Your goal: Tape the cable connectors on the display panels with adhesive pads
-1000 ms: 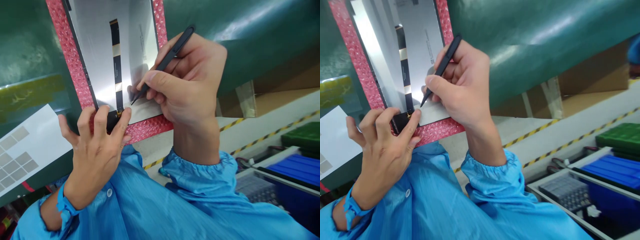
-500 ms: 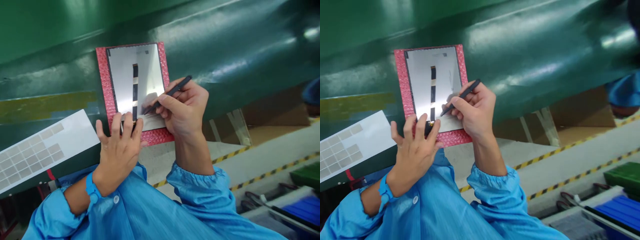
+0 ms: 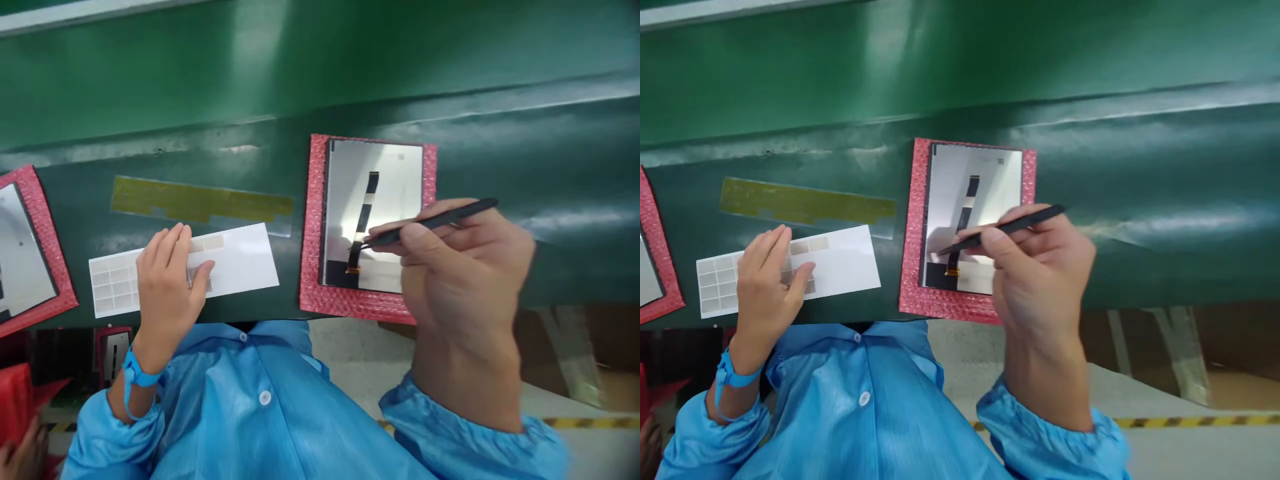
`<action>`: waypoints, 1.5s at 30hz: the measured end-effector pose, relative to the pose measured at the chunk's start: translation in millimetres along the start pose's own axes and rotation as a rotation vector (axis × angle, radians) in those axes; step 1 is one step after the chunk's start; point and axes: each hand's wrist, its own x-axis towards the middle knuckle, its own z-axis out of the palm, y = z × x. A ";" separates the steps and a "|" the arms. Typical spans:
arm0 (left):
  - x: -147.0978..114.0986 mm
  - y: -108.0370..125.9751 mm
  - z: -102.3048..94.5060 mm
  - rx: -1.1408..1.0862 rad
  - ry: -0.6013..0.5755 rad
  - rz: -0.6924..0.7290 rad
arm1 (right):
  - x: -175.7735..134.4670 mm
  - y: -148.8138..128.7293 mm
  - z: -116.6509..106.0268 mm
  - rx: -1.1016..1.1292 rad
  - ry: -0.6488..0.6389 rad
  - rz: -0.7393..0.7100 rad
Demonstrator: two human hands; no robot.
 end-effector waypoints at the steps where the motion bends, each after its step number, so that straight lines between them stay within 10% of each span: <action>1: -2.9 -8.7 1.8 0.019 -0.026 -0.026 | -5.3 -3.1 17.8 0.015 -0.070 0.005; 9: -6.8 -6.5 6.6 0.073 -0.154 -0.033 | -7.8 28.8 120.0 -0.019 -0.451 0.144; 30: -4.5 -2.9 7.2 0.024 -0.170 -0.040 | 20.1 24.6 130.4 -0.207 -0.658 0.221; 45: 0.7 -11.4 6.4 0.048 -0.138 -0.026 | 12.1 19.2 108.0 0.036 -0.577 0.168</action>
